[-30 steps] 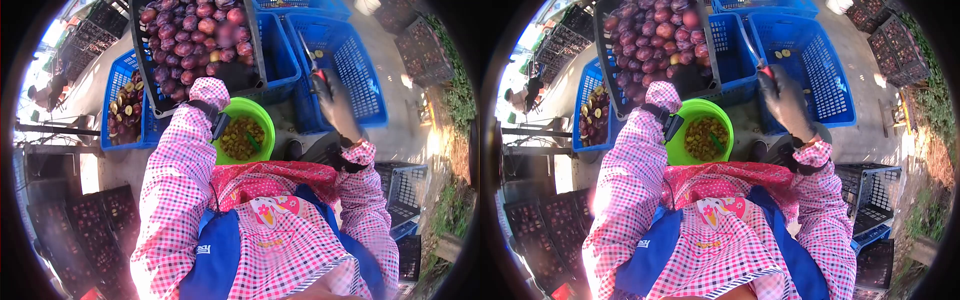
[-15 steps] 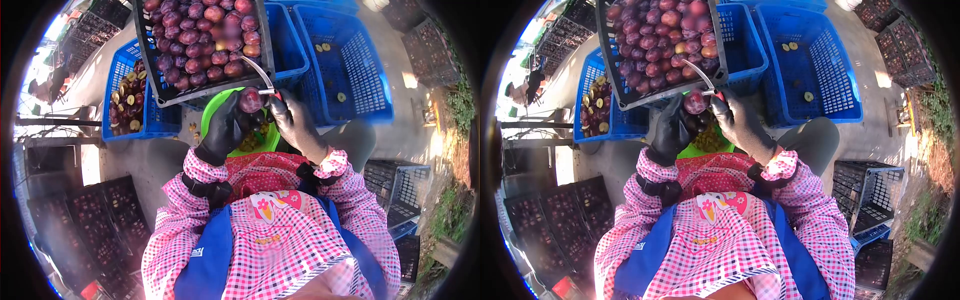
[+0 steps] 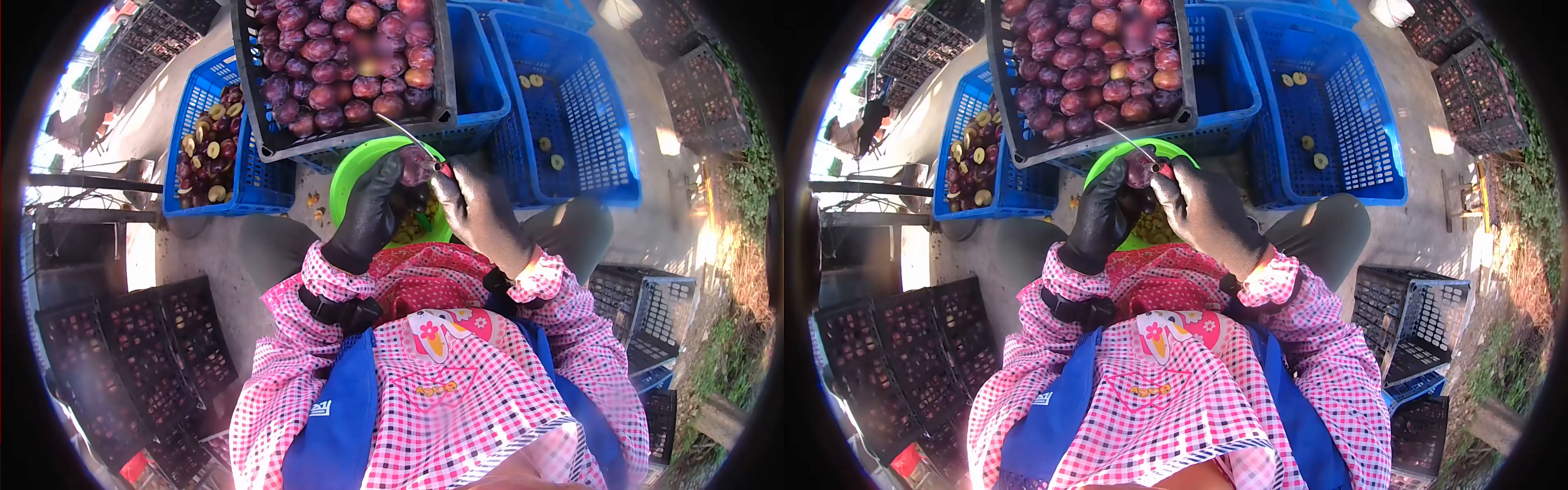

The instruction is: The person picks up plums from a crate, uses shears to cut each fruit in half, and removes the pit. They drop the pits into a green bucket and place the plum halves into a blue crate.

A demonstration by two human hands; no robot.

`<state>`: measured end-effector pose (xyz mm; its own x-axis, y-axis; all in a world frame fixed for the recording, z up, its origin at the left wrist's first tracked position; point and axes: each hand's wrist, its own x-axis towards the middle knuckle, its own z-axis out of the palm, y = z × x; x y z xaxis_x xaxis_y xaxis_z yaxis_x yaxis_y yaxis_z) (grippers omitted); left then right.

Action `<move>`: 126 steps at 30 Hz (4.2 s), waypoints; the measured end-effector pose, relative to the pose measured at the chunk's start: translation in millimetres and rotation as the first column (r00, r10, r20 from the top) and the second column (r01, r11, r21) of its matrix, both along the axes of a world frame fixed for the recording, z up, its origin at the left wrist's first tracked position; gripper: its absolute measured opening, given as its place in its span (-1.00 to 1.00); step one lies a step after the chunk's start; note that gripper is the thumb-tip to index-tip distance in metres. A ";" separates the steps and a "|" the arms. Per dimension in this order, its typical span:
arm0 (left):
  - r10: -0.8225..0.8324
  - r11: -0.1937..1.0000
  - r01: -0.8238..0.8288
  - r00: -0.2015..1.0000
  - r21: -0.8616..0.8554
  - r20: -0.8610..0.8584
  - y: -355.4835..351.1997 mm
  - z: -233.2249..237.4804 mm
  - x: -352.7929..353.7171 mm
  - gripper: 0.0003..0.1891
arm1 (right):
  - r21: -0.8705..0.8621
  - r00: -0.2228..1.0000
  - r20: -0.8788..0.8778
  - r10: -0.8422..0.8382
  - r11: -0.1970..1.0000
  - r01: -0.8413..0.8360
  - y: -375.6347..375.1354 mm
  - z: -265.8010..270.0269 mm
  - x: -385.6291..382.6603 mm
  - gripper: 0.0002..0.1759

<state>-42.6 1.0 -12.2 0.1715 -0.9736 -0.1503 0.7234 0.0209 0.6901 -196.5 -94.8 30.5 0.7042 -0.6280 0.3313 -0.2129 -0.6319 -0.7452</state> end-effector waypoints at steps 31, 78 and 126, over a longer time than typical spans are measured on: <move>0.071 0.996 -0.086 0.916 0.019 0.394 -3.0 3.2 14.4 -0.41 | 0.042 0.995 -0.102 0.022 0.999 -0.017 12.7 -20.7 -6.5 -0.79; 0.228 0.964 -0.223 0.429 -0.142 0.874 -4.9 14.7 0.5 -0.56 | 0.507 0.992 -0.032 0.121 0.857 -0.088 17.8 -14.5 -1.2 -0.79; 0.205 0.645 -0.744 -0.049 -0.173 0.977 57.0 53.2 146.6 -0.54 | 0.211 0.882 -0.404 -0.242 0.914 0.348 -129.1 26.0 -59.2 -0.35</move>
